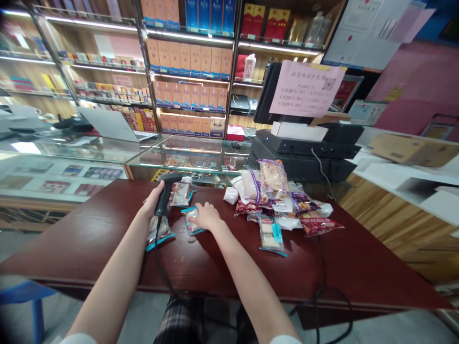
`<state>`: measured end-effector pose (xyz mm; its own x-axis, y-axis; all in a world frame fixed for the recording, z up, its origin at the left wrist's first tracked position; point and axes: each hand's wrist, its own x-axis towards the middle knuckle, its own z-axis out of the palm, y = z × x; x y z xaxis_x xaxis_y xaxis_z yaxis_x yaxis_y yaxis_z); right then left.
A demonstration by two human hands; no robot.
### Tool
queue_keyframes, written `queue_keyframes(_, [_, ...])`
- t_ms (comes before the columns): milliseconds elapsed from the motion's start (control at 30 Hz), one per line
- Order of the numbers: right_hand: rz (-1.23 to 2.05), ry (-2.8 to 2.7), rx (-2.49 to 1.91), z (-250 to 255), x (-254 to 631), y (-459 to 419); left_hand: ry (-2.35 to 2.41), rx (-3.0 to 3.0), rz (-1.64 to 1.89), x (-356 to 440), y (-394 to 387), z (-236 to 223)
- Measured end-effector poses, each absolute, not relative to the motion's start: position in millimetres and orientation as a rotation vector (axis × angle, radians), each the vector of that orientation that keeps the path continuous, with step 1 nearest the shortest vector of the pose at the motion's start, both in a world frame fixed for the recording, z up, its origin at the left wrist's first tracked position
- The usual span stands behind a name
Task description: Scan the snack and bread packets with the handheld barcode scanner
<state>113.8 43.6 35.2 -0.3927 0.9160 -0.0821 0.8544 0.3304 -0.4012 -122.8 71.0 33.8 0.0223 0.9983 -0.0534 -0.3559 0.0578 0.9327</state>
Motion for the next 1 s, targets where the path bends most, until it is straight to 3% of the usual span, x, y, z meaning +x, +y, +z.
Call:
queue_keyframes(233, [0.7, -1.938, -1.551, 25, 168, 63, 1.045, 1.001, 1.239, -113, 72, 34])
queue_keyframes(400, [0.633, -2.109, -1.703, 18, 183, 51, 1.052, 1.051, 1.261, -104, 70, 36])
queue_keyframes(733, [0.111, -2.132, -1.718, 36, 180, 48, 1.036, 1.357, 1.03, -87, 46, 52])
queue_keyframes(1000, [-0.068, -2.052, -1.565, 31, 189, 55, 0.897, 1.475, 0.953, -65, 31, 63])
